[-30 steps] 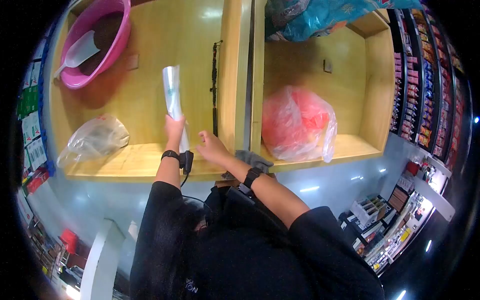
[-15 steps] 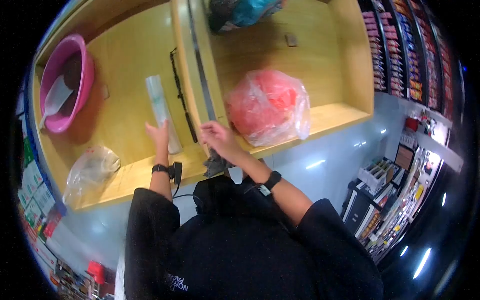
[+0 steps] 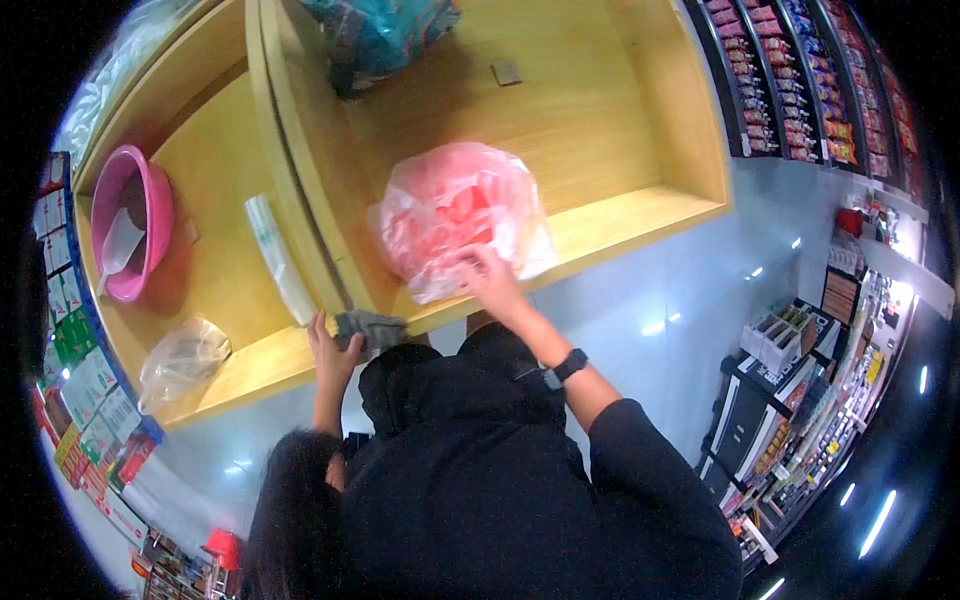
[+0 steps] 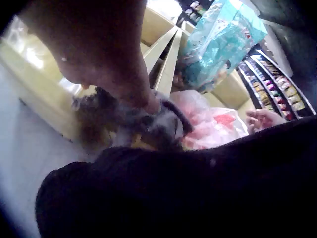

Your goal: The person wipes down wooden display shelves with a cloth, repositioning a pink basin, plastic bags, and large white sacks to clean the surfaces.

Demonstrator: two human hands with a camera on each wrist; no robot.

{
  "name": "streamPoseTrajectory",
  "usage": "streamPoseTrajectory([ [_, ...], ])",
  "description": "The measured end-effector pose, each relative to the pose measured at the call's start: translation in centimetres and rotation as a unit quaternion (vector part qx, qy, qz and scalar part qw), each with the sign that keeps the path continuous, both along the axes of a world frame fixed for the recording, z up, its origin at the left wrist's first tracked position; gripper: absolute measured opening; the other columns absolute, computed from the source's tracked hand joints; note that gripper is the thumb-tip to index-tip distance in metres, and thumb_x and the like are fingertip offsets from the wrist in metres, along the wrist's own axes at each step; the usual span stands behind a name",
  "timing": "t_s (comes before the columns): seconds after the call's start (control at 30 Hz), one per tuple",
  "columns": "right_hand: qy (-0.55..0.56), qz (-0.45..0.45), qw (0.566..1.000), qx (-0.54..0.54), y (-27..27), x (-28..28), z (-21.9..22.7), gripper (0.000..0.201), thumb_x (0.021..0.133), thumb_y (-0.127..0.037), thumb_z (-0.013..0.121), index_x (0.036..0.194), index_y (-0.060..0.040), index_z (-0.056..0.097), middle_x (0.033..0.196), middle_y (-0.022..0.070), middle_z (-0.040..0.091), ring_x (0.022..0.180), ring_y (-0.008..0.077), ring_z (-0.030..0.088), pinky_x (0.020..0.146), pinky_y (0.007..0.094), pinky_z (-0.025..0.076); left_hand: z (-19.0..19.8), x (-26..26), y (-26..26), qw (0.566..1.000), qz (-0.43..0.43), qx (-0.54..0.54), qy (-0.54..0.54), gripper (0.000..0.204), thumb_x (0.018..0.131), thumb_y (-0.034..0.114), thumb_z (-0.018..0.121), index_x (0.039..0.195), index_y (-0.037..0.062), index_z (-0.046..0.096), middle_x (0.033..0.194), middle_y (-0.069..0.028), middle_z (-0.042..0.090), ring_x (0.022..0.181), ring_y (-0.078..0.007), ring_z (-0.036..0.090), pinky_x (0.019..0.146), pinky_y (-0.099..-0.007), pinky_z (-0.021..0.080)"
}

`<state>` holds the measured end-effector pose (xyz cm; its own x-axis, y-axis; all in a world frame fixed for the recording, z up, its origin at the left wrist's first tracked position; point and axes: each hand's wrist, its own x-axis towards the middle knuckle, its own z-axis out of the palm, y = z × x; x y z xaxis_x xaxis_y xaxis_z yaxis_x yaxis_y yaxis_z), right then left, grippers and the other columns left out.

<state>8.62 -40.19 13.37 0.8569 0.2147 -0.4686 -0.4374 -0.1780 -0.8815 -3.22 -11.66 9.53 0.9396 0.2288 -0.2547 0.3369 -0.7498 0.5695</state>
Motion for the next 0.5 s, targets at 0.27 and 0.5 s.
streamPoseTrajectory([
  [0.27, -0.091, 0.275, 0.956, -0.034, -8.7, 2.0, 4.6, 0.023, 0.082, -0.015, 0.055, 0.100, -0.0007, 0.056, 0.089, 0.0123, 0.061, 0.075, 0.0203, 0.058, 0.070, 0.0309, 0.047, -0.5, -2.2, -9.3, 0.970, 0.214, 0.106, -0.050, 0.042, 0.070, 0.007, 0.068, 0.106, -0.0031, 0.049, 0.113, -0.0217, 0.047, 0.109, -0.0390, 0.043, 0.090, -0.0427, 0.038],
  [0.5, -0.063, 0.308, 0.948, -0.056, -12.8, 2.3, 4.3, 0.024, 0.083, -0.014, 0.055, 0.104, -0.0020, 0.055, 0.083, 0.0094, 0.062, 0.075, 0.0167, 0.060, 0.068, 0.0288, 0.047, -0.3, -6.3, -15.4, 0.917, 0.386, 0.079, -0.067, 0.028, 0.072, 0.008, 0.063, 0.093, -0.0011, 0.047, 0.086, -0.0203, 0.053, 0.083, -0.0394, 0.052, 0.073, -0.0443, 0.041],
])
